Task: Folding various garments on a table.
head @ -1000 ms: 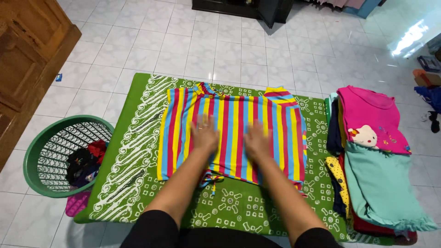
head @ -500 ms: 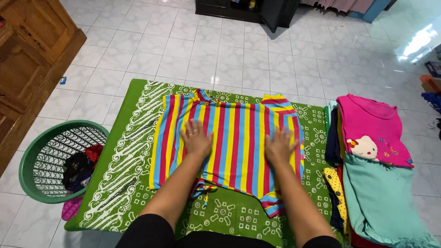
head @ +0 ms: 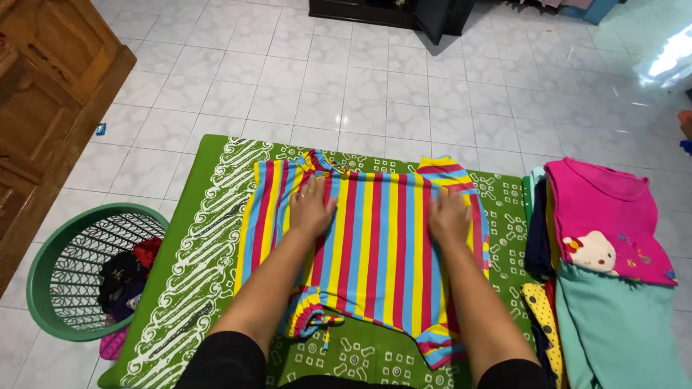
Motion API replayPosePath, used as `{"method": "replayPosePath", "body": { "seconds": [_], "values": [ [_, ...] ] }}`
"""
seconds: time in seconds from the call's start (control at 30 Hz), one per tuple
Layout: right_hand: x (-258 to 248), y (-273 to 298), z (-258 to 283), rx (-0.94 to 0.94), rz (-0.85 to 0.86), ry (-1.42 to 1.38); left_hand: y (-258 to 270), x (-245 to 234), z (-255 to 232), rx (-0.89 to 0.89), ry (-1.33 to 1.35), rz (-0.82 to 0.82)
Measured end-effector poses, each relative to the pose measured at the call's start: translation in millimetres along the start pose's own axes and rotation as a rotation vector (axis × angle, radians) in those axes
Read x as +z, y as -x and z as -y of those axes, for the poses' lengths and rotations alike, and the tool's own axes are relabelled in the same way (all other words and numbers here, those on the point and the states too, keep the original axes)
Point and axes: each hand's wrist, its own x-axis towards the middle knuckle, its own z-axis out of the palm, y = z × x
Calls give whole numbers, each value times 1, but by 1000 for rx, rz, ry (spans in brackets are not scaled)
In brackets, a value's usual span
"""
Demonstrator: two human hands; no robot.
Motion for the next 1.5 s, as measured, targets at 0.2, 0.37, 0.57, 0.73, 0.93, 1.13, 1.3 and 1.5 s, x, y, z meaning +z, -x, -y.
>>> {"method": "replayPosePath", "body": {
  "seconds": [0.2, 0.37, 0.57, 0.73, 0.93, 1.13, 1.3, 1.5],
  "values": [
    [46, -80, -57, 29, -213, -320, -86, 9, 32, -162, 358, -209],
    [55, -113, -64, 152, -136, -339, -142, 61, 73, -237, 399, -230],
    [28, -121, -54, 430, 113, -460, -140, 27, 62, -422, 328, -83],
    [5, -105, -61, 492, 158, -845, -113, -9, 51, -367, 434, -107],
    [-70, -22, -44, 511, 184, -1406, -35, -27, 53, -175, 485, -301],
    [-33, 44, -109, 349, 349, -1318, 62, -19, 51, -30, 487, -394],
    [-14, 61, -117, 534, 195, -966, 94, 1, 63, -110, 542, -192],
    [-8, 66, -109, 506, -30, -526, 79, -45, 68, -323, 323, -322]
  ]
}}
